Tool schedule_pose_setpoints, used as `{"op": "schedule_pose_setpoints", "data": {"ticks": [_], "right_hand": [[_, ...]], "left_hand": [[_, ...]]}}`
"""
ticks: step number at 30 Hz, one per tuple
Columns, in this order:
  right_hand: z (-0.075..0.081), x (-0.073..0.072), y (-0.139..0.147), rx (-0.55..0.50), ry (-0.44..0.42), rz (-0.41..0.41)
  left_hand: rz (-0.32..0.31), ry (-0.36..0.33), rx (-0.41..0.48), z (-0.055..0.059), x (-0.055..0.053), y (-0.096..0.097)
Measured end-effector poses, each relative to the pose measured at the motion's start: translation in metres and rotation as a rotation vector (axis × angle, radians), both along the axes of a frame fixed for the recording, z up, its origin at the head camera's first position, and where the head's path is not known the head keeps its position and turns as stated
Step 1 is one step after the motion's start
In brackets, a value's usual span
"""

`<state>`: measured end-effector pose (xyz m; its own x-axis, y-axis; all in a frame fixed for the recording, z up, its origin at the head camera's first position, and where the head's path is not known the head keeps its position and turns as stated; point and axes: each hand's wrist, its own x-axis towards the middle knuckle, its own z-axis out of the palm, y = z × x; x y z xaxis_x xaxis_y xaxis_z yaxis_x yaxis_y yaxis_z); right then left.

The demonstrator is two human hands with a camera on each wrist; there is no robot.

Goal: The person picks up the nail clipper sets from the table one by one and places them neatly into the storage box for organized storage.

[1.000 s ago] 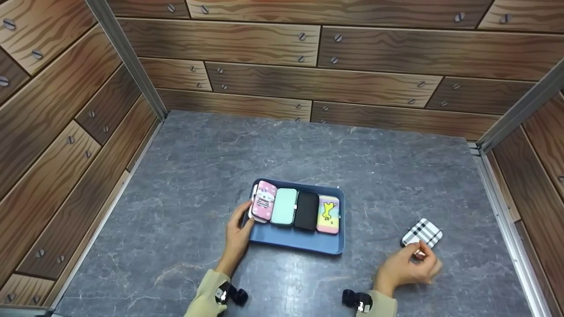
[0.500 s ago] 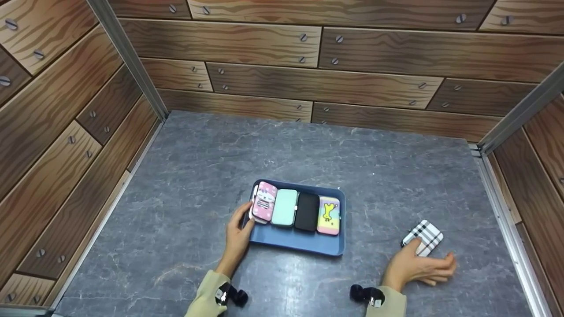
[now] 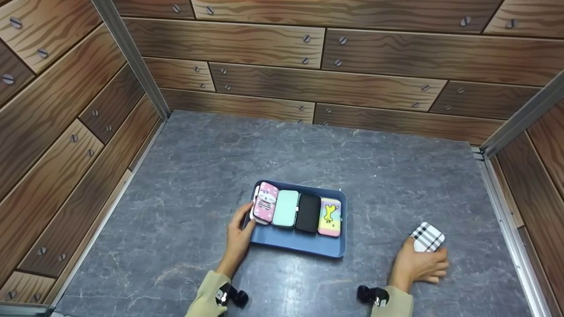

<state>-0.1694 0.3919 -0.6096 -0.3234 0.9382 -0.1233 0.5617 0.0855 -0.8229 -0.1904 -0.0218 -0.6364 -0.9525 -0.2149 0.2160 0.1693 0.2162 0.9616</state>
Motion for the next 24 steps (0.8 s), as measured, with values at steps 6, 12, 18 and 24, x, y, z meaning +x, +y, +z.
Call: {"op": "schedule_pose_setpoints", "data": {"ticks": [6, 12, 18, 24], "right_hand": [[-0.0009, 0.0017, 0.0017, 0.006, 0.014, 0.016], [-0.0031, 0.0021, -0.0016, 0.019, 0.039, 0.026], [-0.0041, 0.0032, -0.0042, 0.013, 0.057, 0.022], [-0.0028, 0.0049, -0.0061, -0.003, 0.081, 0.023]], "left_hand": [[0.003, 0.0, -0.011, -0.0006, 0.0001, 0.0006], [-0.013, -0.003, 0.009, -0.0004, 0.0012, -0.0002], [-0.024, 0.01, 0.007, 0.0002, 0.0015, -0.0012], [-0.013, 0.002, 0.013, -0.0001, 0.0019, -0.0008]]}}
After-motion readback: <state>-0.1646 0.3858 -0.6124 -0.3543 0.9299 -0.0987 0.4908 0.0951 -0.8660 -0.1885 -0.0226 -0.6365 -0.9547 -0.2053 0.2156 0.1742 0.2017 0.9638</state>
